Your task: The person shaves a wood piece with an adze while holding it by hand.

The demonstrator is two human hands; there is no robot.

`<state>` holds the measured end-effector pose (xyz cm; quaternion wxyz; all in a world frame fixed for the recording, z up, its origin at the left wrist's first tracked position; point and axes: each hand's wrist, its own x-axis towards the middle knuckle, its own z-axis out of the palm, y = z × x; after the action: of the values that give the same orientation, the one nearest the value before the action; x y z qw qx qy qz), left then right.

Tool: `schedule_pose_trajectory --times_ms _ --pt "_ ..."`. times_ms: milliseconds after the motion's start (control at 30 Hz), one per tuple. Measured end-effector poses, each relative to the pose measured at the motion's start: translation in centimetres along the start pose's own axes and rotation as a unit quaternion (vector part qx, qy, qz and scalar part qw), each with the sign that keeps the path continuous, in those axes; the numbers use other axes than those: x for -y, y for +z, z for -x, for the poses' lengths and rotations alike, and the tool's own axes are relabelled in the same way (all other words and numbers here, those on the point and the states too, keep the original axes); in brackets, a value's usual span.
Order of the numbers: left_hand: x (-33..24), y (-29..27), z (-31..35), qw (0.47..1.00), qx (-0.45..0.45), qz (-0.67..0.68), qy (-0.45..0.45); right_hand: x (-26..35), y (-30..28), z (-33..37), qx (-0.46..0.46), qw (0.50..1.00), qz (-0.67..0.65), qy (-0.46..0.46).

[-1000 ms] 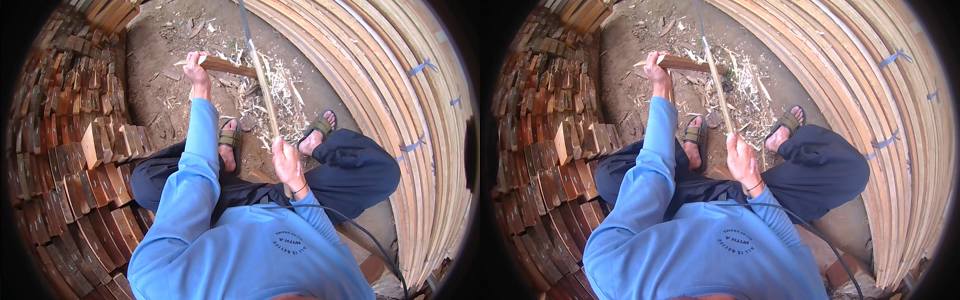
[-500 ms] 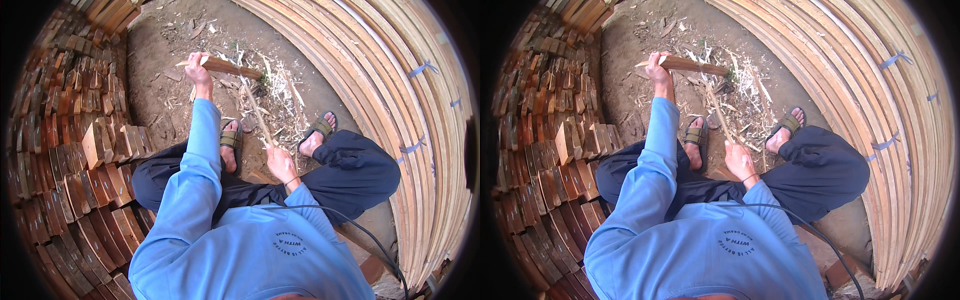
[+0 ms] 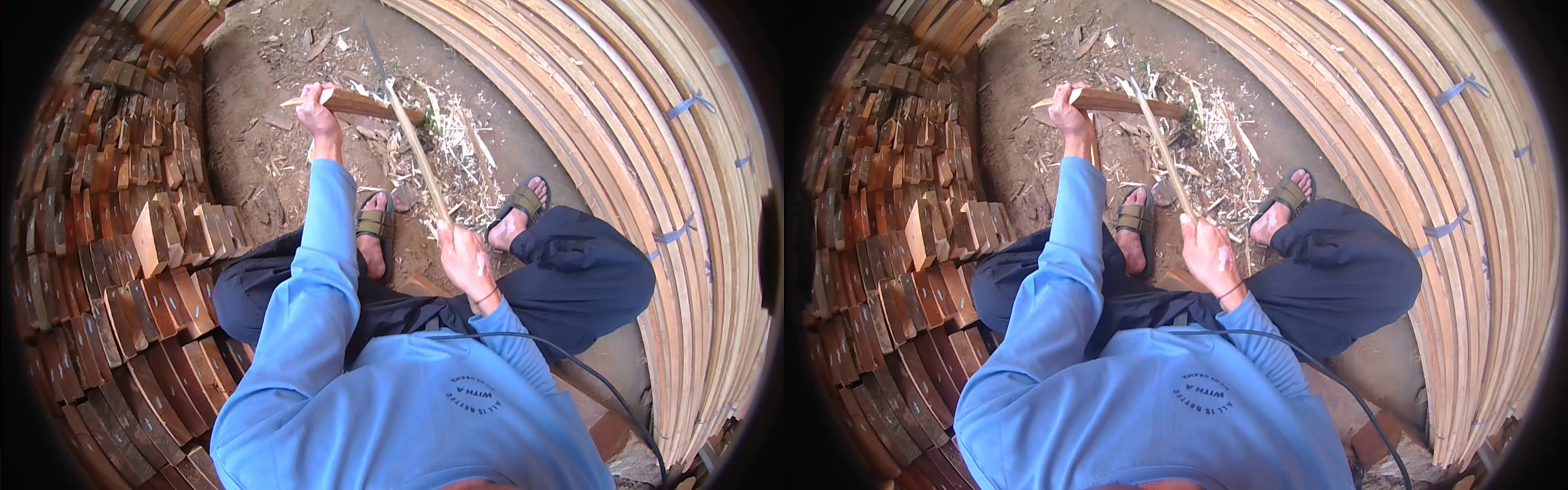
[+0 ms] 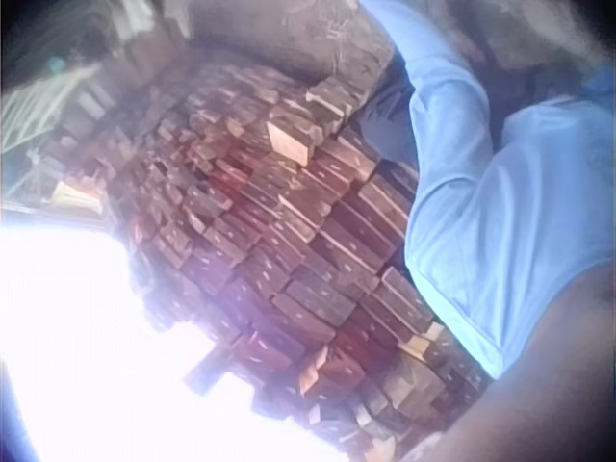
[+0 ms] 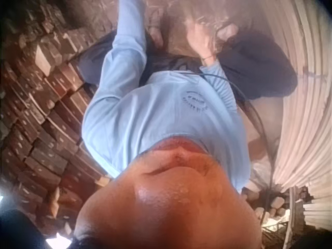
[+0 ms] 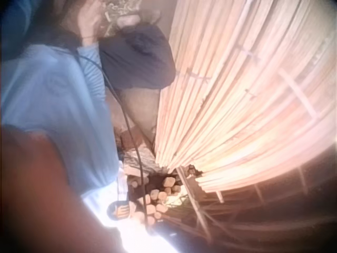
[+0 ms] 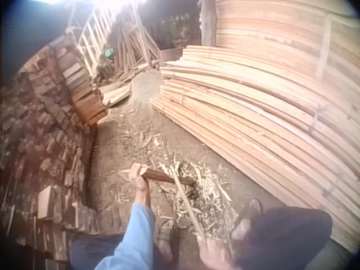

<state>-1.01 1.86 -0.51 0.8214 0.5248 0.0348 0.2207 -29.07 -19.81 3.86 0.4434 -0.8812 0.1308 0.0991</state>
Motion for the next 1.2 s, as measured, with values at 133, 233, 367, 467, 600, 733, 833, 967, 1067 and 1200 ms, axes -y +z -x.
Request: schedule_pose_trajectory --times_ms 133,233,367,467,600,733,833,967,1067,1200 --pt "0.4 -0.2 -0.3 0.999 0.018 -0.025 0.017 0.7 -0.4 -0.3 0.030 0.999 -0.013 -0.018" --pt "0.6 -0.4 -0.8 1.000 0.019 0.007 0.000 0.9 -0.8 -0.4 0.090 0.991 0.081 0.057" --pt "0.8 -0.5 -1.0 0.999 0.028 -0.021 0.020 1.0 -0.6 -0.2 0.007 1.000 0.013 -0.028" --pt "0.9 -0.6 -0.8 1.000 0.010 -0.015 0.003 1.2 0.0 -0.2 0.031 0.999 -0.003 -0.008" --pt "0.8 -1.0 -0.8 1.000 0.016 0.022 0.013 1.5 0.0 -0.6 0.084 0.996 0.020 0.024" --pt "0.8 -1.3 -1.0 0.999 0.022 -0.023 0.017 1.9 -0.9 -0.6 0.026 0.999 -0.034 -0.023" --pt "0.8 -1.0 -0.9 1.000 0.014 0.008 0.009 2.4 -1.0 -0.7 0.048 0.998 -0.033 0.003" --pt "0.6 -0.8 -1.0 1.000 -0.001 0.022 0.012 1.9 -0.7 -1.2 0.094 0.992 0.019 0.080" --pt "0.7 -1.0 -0.8 1.000 -0.009 0.003 -0.001 1.0 -0.1 -1.0 -0.011 1.000 -0.021 -0.017" --pt "0.8 -1.2 -1.0 1.000 0.018 -0.012 0.008 0.4 0.5 -0.8 0.041 0.996 0.060 -0.051"
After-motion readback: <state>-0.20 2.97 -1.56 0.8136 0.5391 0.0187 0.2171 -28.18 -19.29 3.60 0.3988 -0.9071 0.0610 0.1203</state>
